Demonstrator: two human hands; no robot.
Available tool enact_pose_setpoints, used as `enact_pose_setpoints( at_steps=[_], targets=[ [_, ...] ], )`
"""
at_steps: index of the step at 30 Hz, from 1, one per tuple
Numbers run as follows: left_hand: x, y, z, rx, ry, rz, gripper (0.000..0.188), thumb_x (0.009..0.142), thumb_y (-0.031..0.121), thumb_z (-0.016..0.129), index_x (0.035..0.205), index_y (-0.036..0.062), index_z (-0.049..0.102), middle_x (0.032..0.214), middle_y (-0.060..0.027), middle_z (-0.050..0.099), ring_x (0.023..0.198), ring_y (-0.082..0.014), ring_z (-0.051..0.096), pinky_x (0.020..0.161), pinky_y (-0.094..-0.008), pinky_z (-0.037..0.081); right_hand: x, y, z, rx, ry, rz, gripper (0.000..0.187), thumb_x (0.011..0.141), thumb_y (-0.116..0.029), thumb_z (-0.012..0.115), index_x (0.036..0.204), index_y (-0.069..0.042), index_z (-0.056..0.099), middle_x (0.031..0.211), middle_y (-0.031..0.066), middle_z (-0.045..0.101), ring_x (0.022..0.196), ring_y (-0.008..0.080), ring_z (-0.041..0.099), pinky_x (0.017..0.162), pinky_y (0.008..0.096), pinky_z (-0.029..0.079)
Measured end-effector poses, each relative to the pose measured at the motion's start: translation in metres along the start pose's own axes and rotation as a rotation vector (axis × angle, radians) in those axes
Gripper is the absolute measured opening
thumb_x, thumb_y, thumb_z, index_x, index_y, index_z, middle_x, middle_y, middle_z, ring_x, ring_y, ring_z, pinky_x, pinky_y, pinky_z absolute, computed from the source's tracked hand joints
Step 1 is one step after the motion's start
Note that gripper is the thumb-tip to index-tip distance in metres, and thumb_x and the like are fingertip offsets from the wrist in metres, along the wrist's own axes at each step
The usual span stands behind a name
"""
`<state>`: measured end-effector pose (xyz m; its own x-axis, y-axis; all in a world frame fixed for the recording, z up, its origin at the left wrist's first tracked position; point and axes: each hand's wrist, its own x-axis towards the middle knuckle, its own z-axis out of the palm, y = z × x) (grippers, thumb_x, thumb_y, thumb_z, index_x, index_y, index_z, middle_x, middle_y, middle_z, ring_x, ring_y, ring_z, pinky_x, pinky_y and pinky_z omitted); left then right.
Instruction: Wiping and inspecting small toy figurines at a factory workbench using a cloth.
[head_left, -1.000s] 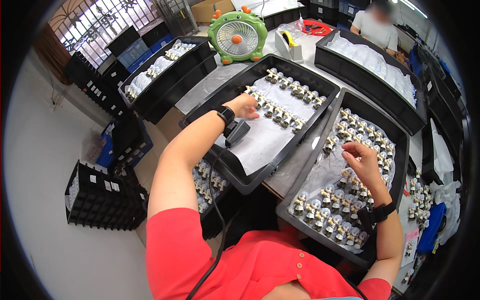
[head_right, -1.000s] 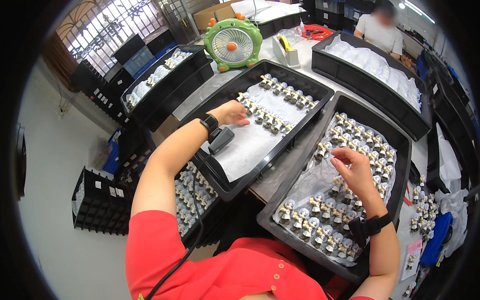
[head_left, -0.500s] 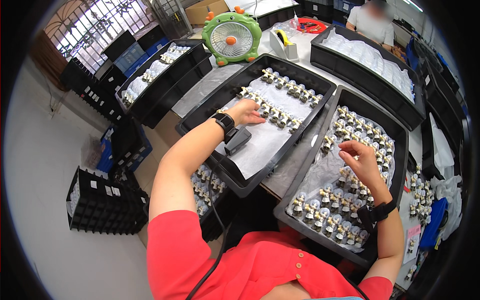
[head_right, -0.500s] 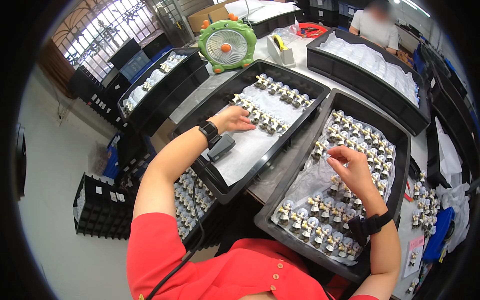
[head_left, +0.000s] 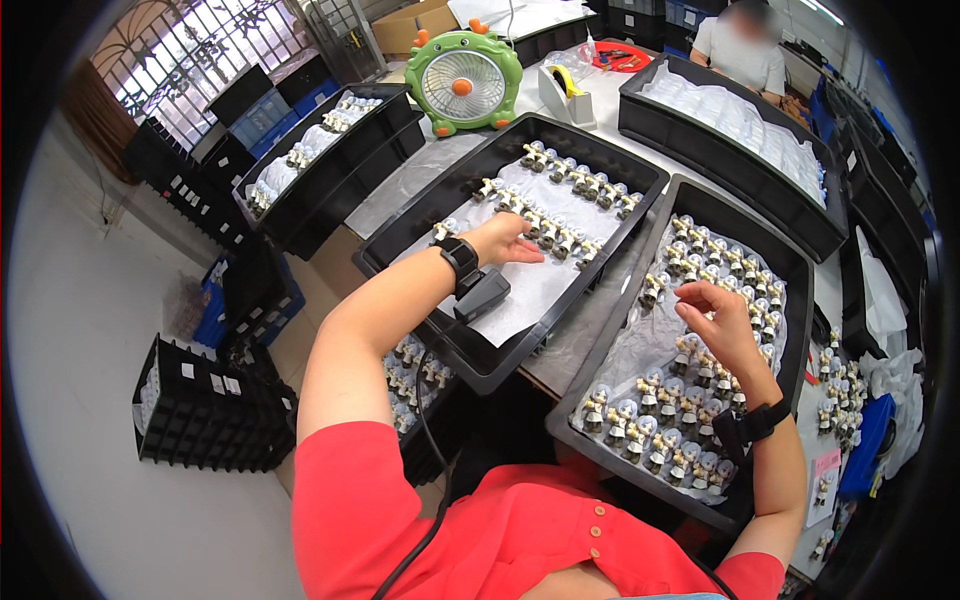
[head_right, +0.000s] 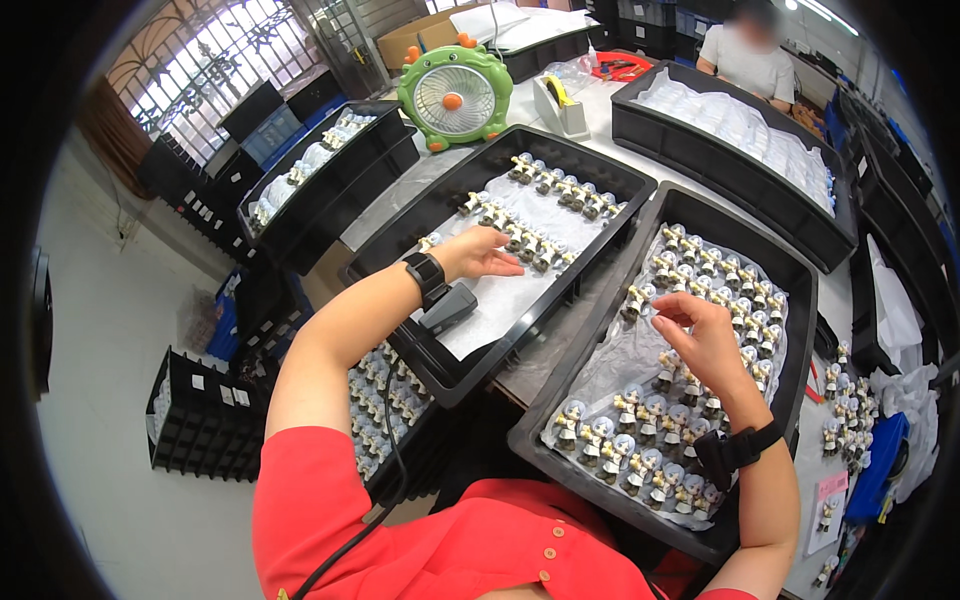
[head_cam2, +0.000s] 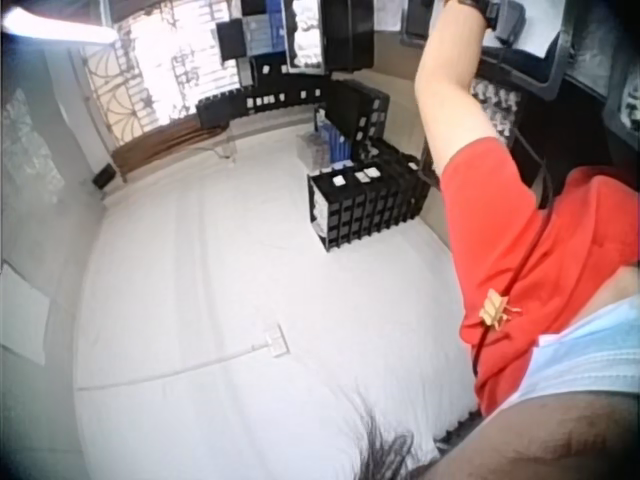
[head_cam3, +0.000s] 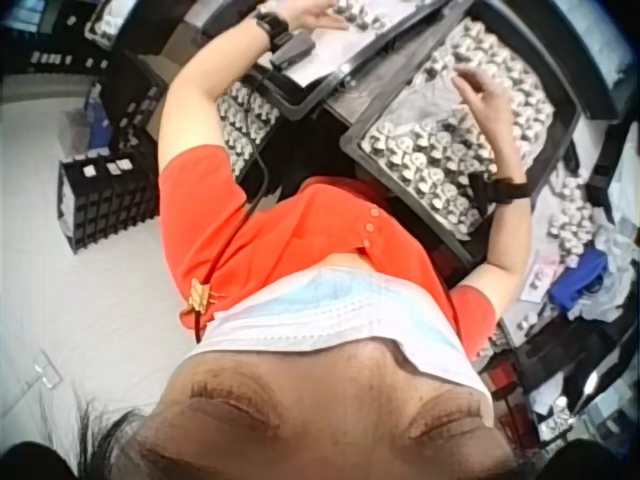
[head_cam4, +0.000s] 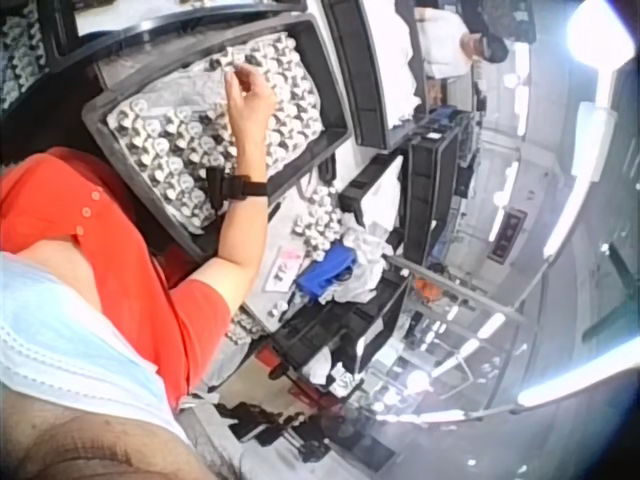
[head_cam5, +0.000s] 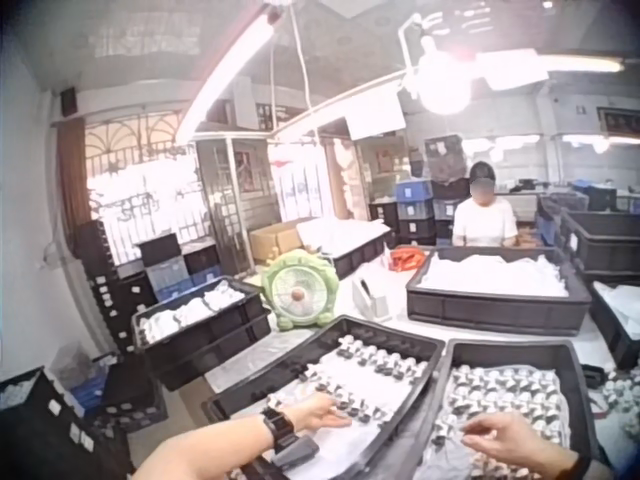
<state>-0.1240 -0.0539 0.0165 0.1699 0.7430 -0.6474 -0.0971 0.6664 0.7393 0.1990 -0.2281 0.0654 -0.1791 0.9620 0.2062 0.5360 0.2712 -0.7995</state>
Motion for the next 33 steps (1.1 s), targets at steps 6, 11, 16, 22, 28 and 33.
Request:
enact_pose_setpoints(
  at_steps=[6,11,16,22,28,33],
  targets=[
    [0.007,-0.001,0.003,0.062,0.007,0.053,0.046,0.093,0.011,0.044,0.130,-0.0074,0.023,0.112,-0.0289,0.043,0.095,-0.0438,0.058,0.080,-0.0421,0.056,0.001,0.002,-0.002,0.008,0.002,-0.012,0.018,0.080,-0.006,0.066,0.097,0.001,0.064,0.085,0.0093,0.068,0.079,0.0144,0.066,0.072,0.0258,0.052],
    [0.000,-0.005,0.004,0.100,0.047,0.086,0.041,0.093,0.013,0.042,0.126,-0.0086,0.029,0.111,-0.0288,0.045,0.093,-0.0434,0.059,0.079,-0.0441,0.055,0.000,-0.001,-0.003,0.008,0.003,-0.014,0.018,0.080,-0.006,0.065,0.097,0.001,0.064,0.085,0.0096,0.068,0.079,0.0145,0.066,0.073,0.0258,0.052],
    [-0.008,-0.007,0.005,0.058,0.013,0.062,0.044,0.093,0.012,0.044,0.127,-0.0080,0.027,0.111,-0.0281,0.044,0.095,-0.0445,0.058,0.080,-0.0430,0.055,-0.001,0.000,-0.001,0.021,-0.010,-0.004,0.019,0.080,-0.006,0.066,0.097,0.001,0.064,0.086,0.0096,0.068,0.079,0.0144,0.066,0.073,0.0261,0.052],
    [-0.009,-0.011,0.020,0.076,-0.083,-0.017,0.043,0.093,0.012,0.045,0.126,-0.0089,0.026,0.111,-0.0286,0.044,0.097,-0.0440,0.058,0.082,-0.0411,0.055,-0.002,0.007,-0.005,-0.020,-0.016,0.011,0.021,0.081,-0.009,0.066,0.099,0.001,0.064,0.085,0.0094,0.068,0.078,0.0145,0.066,0.072,0.0262,0.052],
    [-0.011,-0.012,0.008,0.090,-0.093,0.032,0.047,0.092,0.015,0.049,0.129,-0.0080,0.029,0.108,-0.0262,0.047,0.093,-0.0388,0.060,0.080,-0.0394,0.054,0.007,0.021,-0.011,-0.075,0.065,0.075,0.020,0.080,-0.012,0.064,0.097,0.000,0.064,0.084,0.0115,0.069,0.078,0.0193,0.066,0.072,0.0296,0.051],
    [-0.068,0.003,0.035,0.244,0.035,0.207,0.063,0.089,0.015,0.057,0.137,0.0003,0.020,0.105,-0.0158,0.053,0.092,-0.0262,0.060,0.074,-0.0319,0.051,-0.001,0.043,-0.013,-0.402,0.003,0.072,0.032,0.072,-0.018,0.069,0.099,-0.002,0.063,0.094,0.0150,0.065,0.091,0.0296,0.061,0.082,0.0378,0.047]
  ],
)
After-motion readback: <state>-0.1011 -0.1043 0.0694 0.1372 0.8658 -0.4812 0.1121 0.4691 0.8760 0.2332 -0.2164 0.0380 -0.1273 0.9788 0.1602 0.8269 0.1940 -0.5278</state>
